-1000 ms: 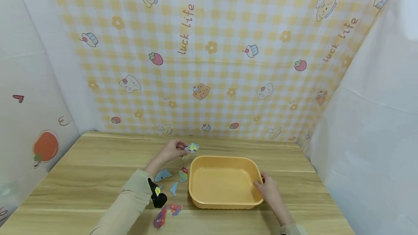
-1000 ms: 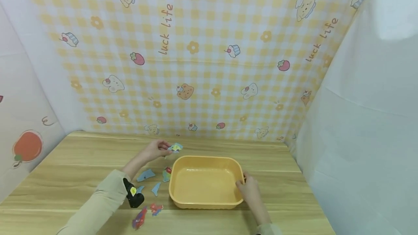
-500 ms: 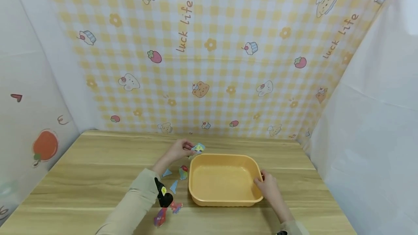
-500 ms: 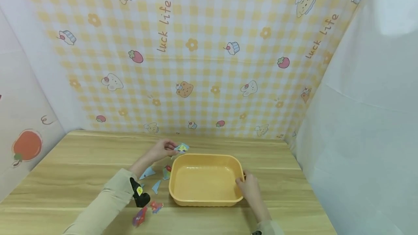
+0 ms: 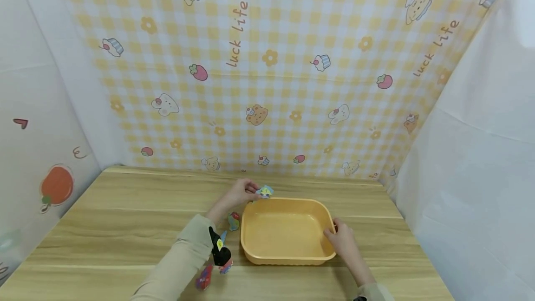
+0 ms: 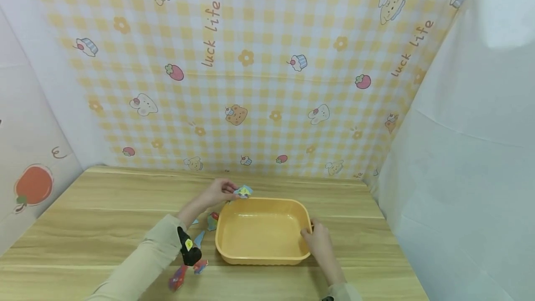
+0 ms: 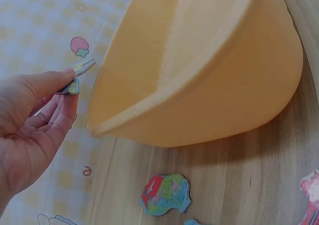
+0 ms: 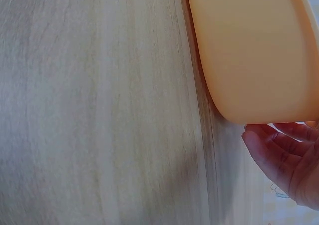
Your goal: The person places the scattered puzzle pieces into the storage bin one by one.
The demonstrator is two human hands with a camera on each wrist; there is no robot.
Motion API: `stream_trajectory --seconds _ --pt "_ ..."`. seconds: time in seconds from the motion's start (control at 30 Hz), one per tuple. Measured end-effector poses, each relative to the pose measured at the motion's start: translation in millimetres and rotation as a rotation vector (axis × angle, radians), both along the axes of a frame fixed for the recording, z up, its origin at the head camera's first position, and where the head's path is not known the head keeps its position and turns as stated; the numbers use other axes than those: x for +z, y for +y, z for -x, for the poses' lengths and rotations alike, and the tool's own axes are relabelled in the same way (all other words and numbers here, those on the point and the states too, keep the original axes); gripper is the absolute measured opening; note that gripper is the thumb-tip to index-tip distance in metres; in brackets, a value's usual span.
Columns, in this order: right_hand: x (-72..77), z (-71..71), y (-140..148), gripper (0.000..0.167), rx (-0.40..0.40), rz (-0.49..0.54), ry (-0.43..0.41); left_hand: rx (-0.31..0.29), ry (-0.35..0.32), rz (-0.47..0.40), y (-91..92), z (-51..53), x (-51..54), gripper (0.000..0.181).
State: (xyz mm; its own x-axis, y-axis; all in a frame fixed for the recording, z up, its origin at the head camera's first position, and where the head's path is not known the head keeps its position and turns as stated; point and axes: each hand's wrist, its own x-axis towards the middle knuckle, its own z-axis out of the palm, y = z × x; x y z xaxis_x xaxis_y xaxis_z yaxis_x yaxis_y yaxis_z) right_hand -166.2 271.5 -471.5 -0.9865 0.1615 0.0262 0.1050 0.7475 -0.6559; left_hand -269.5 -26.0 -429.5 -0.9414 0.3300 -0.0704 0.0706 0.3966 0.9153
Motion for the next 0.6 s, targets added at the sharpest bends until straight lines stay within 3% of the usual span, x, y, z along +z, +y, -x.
stream_trajectory --seconds 0.6 --pt "3.9 -1.4 -2 0.030 0.000 -0.018 0.029 -0.081 0.040 0.009 29.4 -3.1 -3.2 0.024"
